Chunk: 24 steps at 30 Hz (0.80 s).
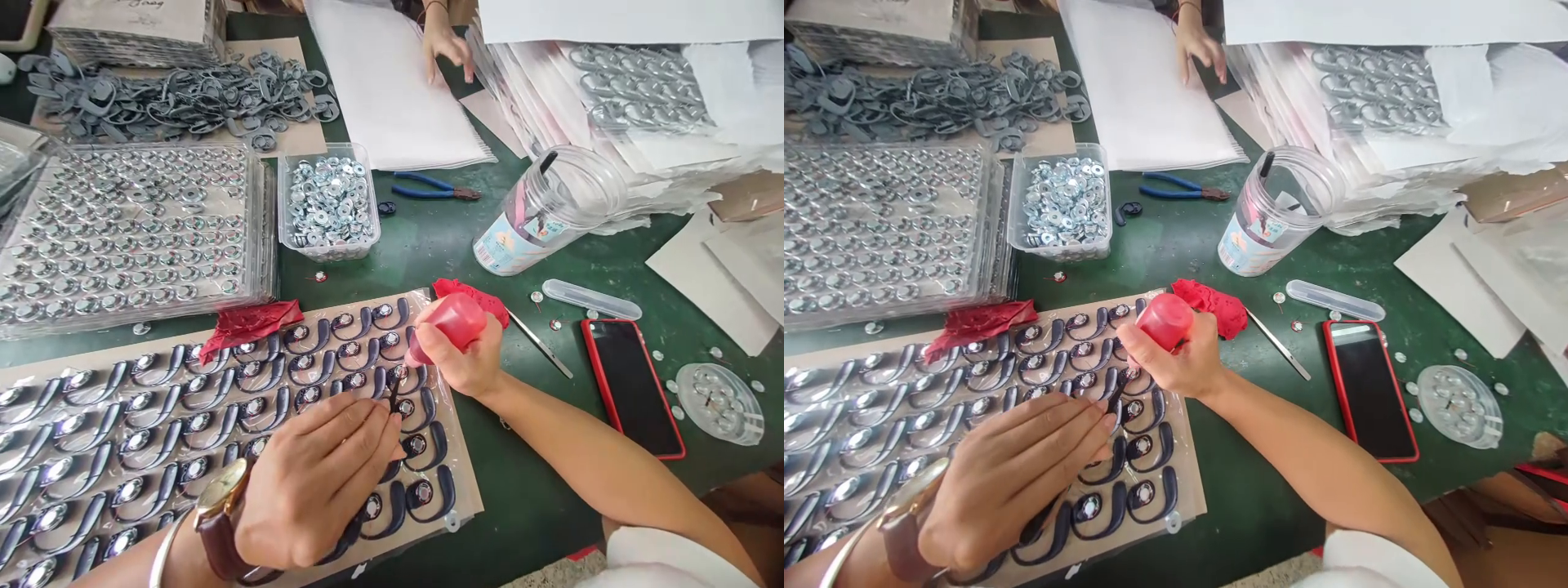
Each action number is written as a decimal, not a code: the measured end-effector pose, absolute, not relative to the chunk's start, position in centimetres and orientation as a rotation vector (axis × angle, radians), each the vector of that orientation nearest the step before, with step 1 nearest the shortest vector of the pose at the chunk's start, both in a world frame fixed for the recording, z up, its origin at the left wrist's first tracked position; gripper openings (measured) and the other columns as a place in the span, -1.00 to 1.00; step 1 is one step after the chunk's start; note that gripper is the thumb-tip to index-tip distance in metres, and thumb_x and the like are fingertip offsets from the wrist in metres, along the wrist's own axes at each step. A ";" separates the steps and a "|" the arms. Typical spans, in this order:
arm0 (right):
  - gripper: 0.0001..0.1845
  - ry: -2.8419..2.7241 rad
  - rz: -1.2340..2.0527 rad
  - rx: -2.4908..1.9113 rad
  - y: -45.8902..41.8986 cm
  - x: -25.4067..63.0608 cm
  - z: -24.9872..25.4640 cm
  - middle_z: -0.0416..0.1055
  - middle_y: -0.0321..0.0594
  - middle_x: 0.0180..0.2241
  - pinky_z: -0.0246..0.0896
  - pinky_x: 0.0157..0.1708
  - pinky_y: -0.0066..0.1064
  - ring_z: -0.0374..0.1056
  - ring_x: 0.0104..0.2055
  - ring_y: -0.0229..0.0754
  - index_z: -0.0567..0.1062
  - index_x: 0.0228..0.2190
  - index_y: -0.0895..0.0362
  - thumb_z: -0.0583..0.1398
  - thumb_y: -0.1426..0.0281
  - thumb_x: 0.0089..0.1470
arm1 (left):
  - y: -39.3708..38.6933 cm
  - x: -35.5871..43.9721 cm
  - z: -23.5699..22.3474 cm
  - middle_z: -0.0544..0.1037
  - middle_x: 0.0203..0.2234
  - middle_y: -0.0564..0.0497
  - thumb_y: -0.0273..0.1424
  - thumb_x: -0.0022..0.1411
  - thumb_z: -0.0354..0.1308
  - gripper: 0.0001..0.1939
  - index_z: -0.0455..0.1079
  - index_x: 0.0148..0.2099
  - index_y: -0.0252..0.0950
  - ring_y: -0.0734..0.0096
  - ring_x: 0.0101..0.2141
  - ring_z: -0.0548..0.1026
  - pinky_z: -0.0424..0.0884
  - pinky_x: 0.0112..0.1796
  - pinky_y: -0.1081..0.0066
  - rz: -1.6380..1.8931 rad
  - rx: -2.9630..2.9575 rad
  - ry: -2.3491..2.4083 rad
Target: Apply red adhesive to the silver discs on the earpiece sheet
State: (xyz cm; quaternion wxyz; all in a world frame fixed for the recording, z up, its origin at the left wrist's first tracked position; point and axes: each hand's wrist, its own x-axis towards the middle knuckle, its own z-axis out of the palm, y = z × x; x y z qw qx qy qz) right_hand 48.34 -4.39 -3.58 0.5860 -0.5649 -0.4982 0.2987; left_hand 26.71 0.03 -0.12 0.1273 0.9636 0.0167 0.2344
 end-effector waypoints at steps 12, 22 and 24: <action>-0.81 -1.262 0.613 -1.384 -4.5 48.1 -4.2 0.35 -0.31 -0.64 0.35 -0.62 -0.35 0.36 -0.61 -0.23 0.44 -0.42 0.08 0.28 0.23 0.08 | -2.5 27.8 -0.4 0.58 -0.22 -0.33 -0.47 0.21 -0.05 -0.64 0.46 -0.13 -0.64 0.04 -0.19 0.58 0.41 0.00 0.08 0.780 3.106 -0.246; -0.79 -1.232 0.527 -1.410 -4.3 48.2 -3.8 0.33 -0.30 -0.67 0.35 -0.64 -0.32 0.34 -0.62 -0.19 0.44 -0.44 0.06 0.28 0.21 0.08 | -2.2 27.6 -0.2 0.56 -0.18 -0.33 -0.49 0.22 -0.02 -0.68 0.44 -0.11 -0.62 0.05 -0.14 0.57 0.39 0.04 0.09 0.742 3.055 -0.185; -0.81 -1.224 0.500 -1.429 -4.3 48.3 -3.7 0.34 -0.30 -0.66 0.36 -0.64 -0.29 0.34 -0.62 -0.17 0.44 -0.45 0.05 0.28 0.23 0.09 | -2.1 27.6 -0.1 0.56 -0.17 -0.34 -0.52 0.23 -0.05 -0.67 0.45 -0.11 -0.63 0.02 -0.13 0.57 0.42 -0.01 0.11 0.741 3.039 -0.183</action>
